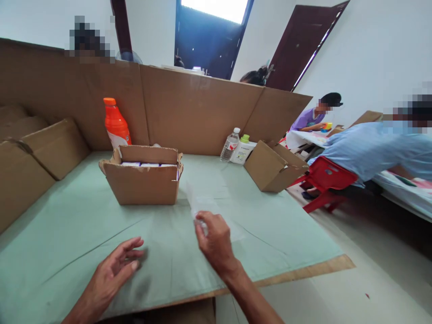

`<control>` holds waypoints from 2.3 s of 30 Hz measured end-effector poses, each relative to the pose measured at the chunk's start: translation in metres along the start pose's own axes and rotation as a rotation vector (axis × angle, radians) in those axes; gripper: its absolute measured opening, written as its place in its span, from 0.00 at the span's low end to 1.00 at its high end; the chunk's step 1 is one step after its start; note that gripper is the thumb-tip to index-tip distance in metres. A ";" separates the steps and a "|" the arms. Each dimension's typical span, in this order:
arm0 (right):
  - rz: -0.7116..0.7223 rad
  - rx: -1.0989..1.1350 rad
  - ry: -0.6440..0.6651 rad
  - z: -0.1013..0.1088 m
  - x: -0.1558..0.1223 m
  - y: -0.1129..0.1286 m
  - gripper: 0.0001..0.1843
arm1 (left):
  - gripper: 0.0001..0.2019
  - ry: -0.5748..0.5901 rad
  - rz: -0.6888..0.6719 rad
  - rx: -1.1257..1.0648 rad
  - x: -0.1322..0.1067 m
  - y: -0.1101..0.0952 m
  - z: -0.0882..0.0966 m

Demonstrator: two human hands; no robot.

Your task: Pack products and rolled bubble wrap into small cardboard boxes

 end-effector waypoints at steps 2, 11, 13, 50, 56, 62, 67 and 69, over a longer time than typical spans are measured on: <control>0.075 0.068 0.103 -0.020 -0.015 0.035 0.08 | 0.39 0.047 0.051 -0.080 -0.003 -0.009 -0.007; 0.161 0.447 0.455 -0.057 -0.050 0.098 0.15 | 0.41 -0.055 0.098 0.163 -0.013 -0.025 0.006; 0.111 0.378 0.396 -0.053 -0.049 0.078 0.15 | 0.38 -0.107 0.085 0.283 -0.011 -0.023 0.009; -0.475 0.613 0.375 -0.019 -0.088 0.027 0.18 | 0.24 0.146 -0.283 0.678 -0.026 -0.051 0.034; -0.548 0.783 0.335 -0.028 -0.099 0.015 0.19 | 0.10 0.192 -0.159 0.626 -0.014 -0.043 0.036; -0.591 0.752 0.310 -0.030 -0.095 0.013 0.21 | 0.11 0.070 0.014 0.594 -0.007 -0.037 0.034; -0.494 0.547 0.230 -0.039 -0.075 0.013 0.17 | 0.10 -0.142 0.006 0.766 -0.004 -0.033 0.032; -0.433 0.416 0.227 -0.046 -0.070 0.011 0.16 | 0.12 -0.200 -0.020 0.835 -0.006 -0.027 0.032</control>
Point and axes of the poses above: each hand's wrist, its own x-axis towards the middle knuckle, its own z-axis out of the back of the hand, y = z × x, the point moved 2 cm from there along x, towards the middle knuckle, and after that the axes turned 8 degrees about y, right-handed, at the moved point
